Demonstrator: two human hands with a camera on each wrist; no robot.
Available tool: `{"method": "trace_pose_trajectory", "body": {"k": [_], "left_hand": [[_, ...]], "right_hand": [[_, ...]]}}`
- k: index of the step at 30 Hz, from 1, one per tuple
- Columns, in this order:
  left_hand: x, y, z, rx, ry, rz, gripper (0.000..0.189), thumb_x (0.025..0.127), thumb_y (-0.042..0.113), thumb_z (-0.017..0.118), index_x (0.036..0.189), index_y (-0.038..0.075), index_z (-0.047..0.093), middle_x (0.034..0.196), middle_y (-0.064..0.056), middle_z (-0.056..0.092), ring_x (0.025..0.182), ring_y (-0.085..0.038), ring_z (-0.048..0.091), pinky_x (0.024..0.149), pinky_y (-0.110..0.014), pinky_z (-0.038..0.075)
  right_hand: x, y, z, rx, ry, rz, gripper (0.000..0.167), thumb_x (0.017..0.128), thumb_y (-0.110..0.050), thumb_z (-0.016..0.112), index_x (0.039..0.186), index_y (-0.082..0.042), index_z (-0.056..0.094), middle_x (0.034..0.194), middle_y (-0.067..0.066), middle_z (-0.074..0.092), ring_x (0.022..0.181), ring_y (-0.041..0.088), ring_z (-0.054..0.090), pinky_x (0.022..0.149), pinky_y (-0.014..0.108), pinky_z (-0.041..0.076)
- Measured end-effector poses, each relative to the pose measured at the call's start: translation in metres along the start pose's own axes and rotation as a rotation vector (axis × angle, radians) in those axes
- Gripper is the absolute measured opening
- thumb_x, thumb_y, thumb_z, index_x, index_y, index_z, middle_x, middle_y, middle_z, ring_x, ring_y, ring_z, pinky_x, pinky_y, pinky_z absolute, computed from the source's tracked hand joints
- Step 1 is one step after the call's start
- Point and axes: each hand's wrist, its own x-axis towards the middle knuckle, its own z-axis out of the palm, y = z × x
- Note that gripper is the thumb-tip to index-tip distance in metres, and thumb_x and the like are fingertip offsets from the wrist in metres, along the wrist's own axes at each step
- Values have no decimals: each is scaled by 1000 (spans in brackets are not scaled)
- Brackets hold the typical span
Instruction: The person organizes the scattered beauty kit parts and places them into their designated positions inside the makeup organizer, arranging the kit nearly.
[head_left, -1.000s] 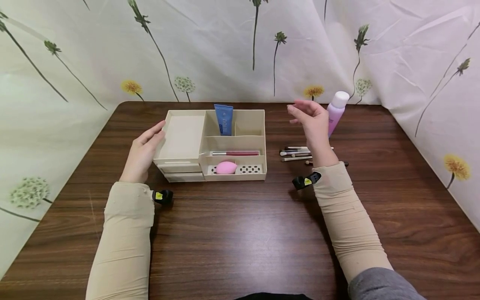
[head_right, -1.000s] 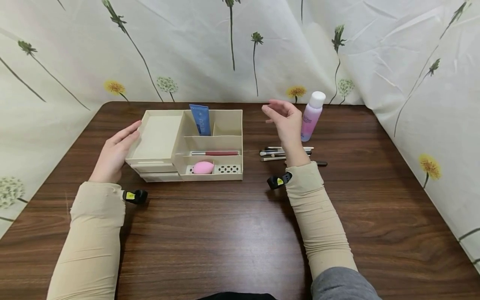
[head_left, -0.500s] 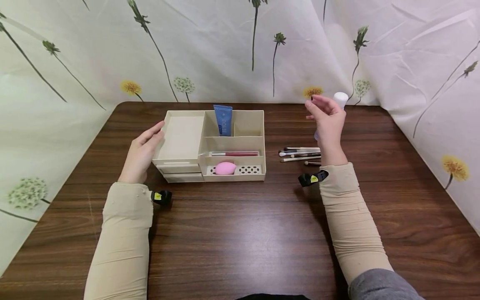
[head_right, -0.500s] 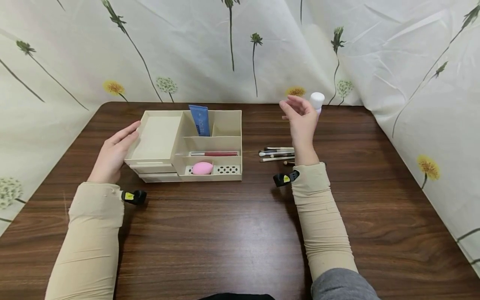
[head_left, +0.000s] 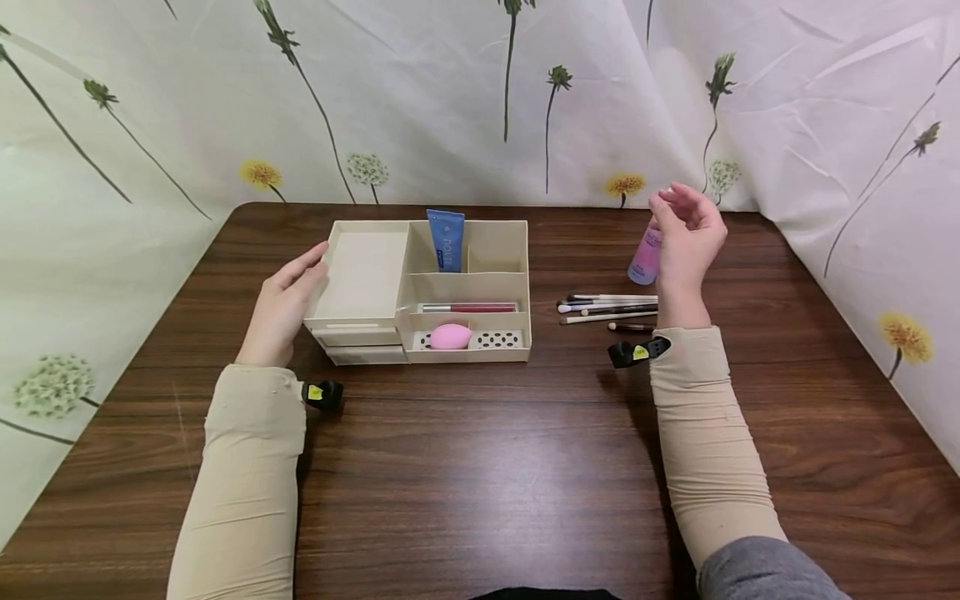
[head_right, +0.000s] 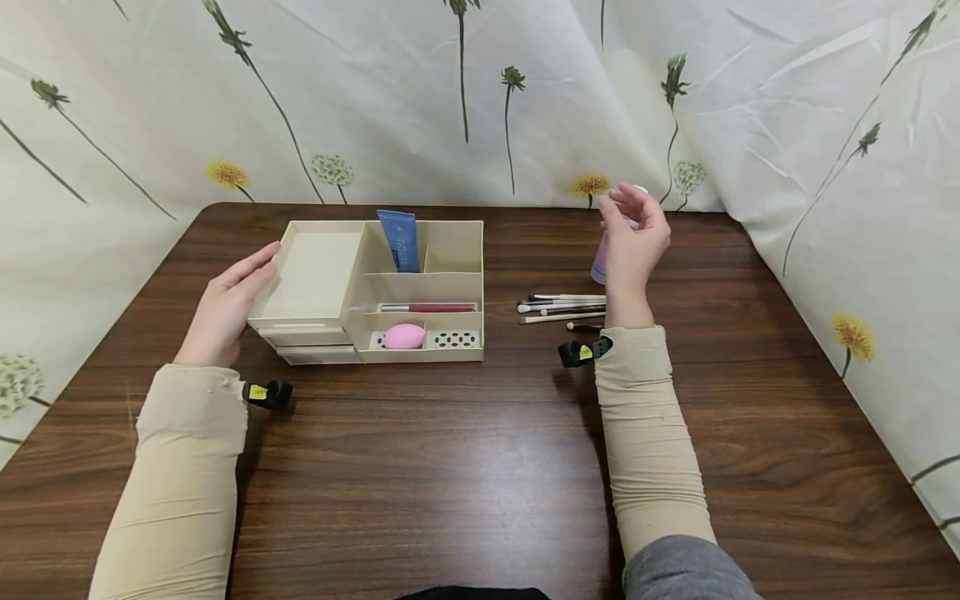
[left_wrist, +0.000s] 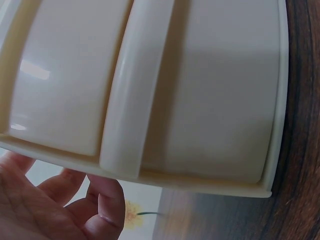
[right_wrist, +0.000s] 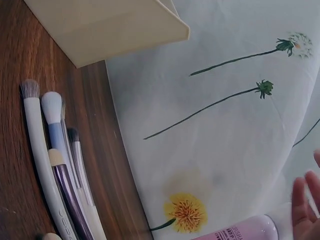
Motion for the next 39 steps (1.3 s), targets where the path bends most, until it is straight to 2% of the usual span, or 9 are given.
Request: {"method": "trace_pose_trajectory", "body": {"k": [4, 11, 15, 21, 25, 30, 32, 35, 39], "left_hand": [[0, 0, 0, -3, 0, -3, 51, 103, 41, 48, 151, 26, 42, 162, 0, 30, 150, -19, 23, 124, -44, 16], [-1, 2, 1, -6, -1, -4, 52, 102, 43, 49, 151, 27, 43, 162, 0, 31, 150, -18, 23, 124, -43, 16], [-1, 2, 1, -5, -3, -3, 52, 102, 43, 48, 151, 26, 42, 162, 0, 30, 150, -19, 22, 124, -44, 16], [1, 1, 0, -7, 2, -10, 51, 103, 42, 49, 151, 26, 43, 162, 0, 31, 150, -18, 23, 124, -43, 16], [1, 0, 0, -8, 1, -14, 51, 103, 41, 48, 151, 26, 42, 162, 1, 30, 150, -18, 23, 124, -43, 16], [0, 0, 0, -16, 3, -13, 51, 102, 42, 49, 151, 27, 43, 162, 1, 30, 150, -18, 23, 124, -43, 16], [0, 0, 0, -20, 5, -16, 52, 102, 43, 50, 151, 27, 43, 162, 1, 30, 150, -18, 23, 124, -43, 16], [-1, 1, 0, -21, 6, -21, 51, 102, 43, 50, 151, 28, 43, 162, 1, 30, 150, -19, 23, 124, -44, 16], [-2, 2, 0, -10, 4, -18, 51, 103, 42, 48, 151, 27, 43, 162, 0, 29, 150, -19, 22, 124, -45, 16]], "right_hand": [[3, -2, -1, 10, 71, -25, 17, 79, 11, 75, 93, 1, 73, 81, -1, 70, 76, 12, 62, 63, 21, 52], [8, -2, -8, -63, 168, 2, 24, 79, 8, 77, 95, -9, 74, 94, -4, 69, 96, 15, 59, 81, 23, 47], [12, 0, -13, -82, 174, 33, 27, 79, 8, 77, 101, -6, 73, 99, -4, 67, 103, 16, 57, 87, 23, 46], [15, 5, -16, -91, 131, 147, 44, 78, 9, 77, 119, -6, 67, 115, 1, 65, 111, 15, 57, 96, 25, 47], [17, 7, -19, -106, 111, 194, 52, 79, 8, 77, 127, -7, 63, 125, 5, 64, 111, 14, 57, 91, 24, 47], [18, 9, -21, -102, 89, 247, 57, 80, 8, 75, 133, -9, 59, 122, 3, 63, 102, 11, 56, 69, 20, 46], [18, 10, -22, -102, 74, 268, 60, 81, 7, 75, 135, -9, 57, 122, 3, 62, 100, 11, 55, 65, 18, 45], [19, 11, -23, -115, 46, 300, 62, 82, 6, 74, 138, -12, 55, 127, 5, 61, 102, 11, 55, 64, 17, 45], [19, 12, -24, -127, 20, 328, 62, 85, 4, 73, 141, -14, 53, 137, 8, 60, 110, 12, 56, 75, 19, 47]]}}
